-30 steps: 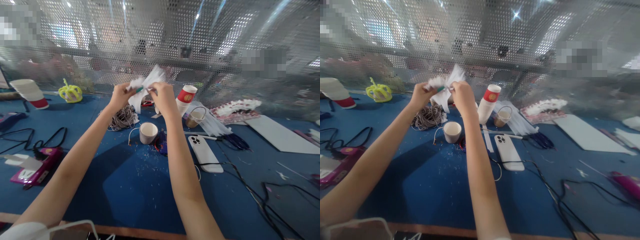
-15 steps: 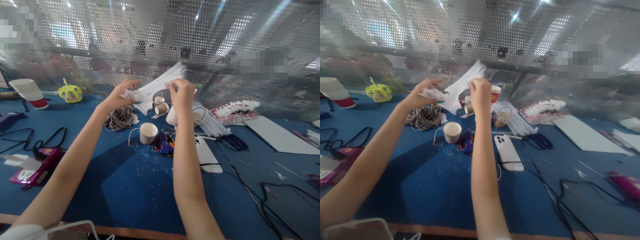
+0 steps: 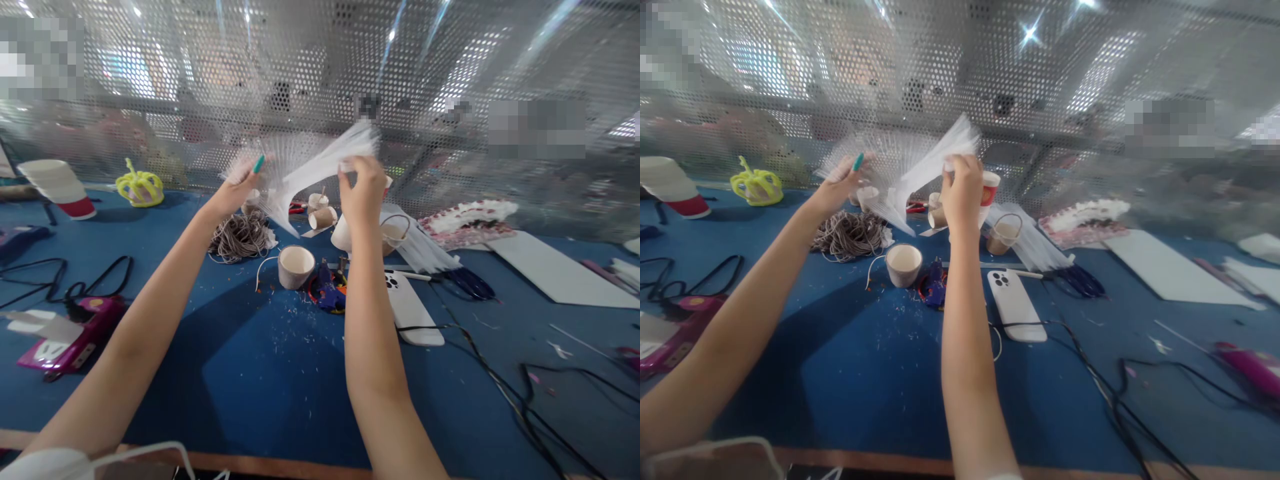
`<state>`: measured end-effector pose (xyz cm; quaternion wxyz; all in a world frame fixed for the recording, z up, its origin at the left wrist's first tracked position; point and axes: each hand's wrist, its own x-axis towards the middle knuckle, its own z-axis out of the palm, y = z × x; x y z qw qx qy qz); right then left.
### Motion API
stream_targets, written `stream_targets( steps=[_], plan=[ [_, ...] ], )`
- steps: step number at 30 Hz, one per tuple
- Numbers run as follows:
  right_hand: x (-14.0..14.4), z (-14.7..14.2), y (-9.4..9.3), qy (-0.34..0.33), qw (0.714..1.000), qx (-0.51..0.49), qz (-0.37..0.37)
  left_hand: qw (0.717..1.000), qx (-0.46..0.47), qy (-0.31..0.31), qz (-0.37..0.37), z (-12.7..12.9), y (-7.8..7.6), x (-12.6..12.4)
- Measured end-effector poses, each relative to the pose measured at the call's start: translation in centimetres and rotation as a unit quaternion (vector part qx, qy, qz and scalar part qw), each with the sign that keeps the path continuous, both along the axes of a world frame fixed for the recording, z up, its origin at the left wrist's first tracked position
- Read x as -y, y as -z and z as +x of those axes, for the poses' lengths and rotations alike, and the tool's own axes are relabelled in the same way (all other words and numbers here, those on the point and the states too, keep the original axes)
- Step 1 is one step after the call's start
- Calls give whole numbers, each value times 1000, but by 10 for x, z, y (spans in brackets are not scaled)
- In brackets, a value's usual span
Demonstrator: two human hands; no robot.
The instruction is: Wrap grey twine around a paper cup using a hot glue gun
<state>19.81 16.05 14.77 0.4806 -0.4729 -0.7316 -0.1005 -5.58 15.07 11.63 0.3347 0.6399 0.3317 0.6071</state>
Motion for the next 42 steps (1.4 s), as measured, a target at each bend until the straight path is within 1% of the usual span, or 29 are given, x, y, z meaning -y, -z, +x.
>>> stream_targets(
  steps=[1,3,5,6,7,9,12,16,21,23,26,29,32,35,39,42],
  plan=[
    [0,-2,2,-16,1000,9,5,1000,1,14,-12,1,0,0],
    [-2,-8,6,-48,998,27,-3,997,11,62,-40,3,1,2],
    [-4,-13,11,-68,996,44,-36,991,40,106,-65,6,1,4],
    [-5,-15,13,-68,995,48,-57,989,53,112,-74,8,0,5],
    [-6,-15,14,-61,994,47,-77,989,64,106,-81,8,-1,5],
    [-8,-13,16,-35,993,37,-103,990,79,72,-92,8,-4,5],
    [-10,-4,15,12,993,17,-114,989,95,38,-108,4,-9,7],
    [-12,7,14,67,993,9,-98,985,110,37,-130,1,-15,14],
    [-15,10,18,106,989,13,-106,984,121,43,-121,0,-14,17],
    [-16,10,19,108,989,10,-105,985,122,41,-117,-1,-13,16],
    [-16,11,20,90,992,-1,-93,984,125,19,-122,-2,-14,14],
    [-16,12,20,63,995,-7,-83,981,144,-23,-126,-2,-16,11],
    [-15,13,20,52,995,-25,-87,977,171,-67,-110,-4,-15,8],
    [-14,15,20,66,993,-45,-90,974,188,-87,-88,-9,-13,4],
    [-10,17,16,108,988,-55,-91,972,204,-79,-83,-14,-10,-1],
    [-5,16,12,123,987,-71,-79,970,224,-74,-65,-15,-10,-1]
  ],
)
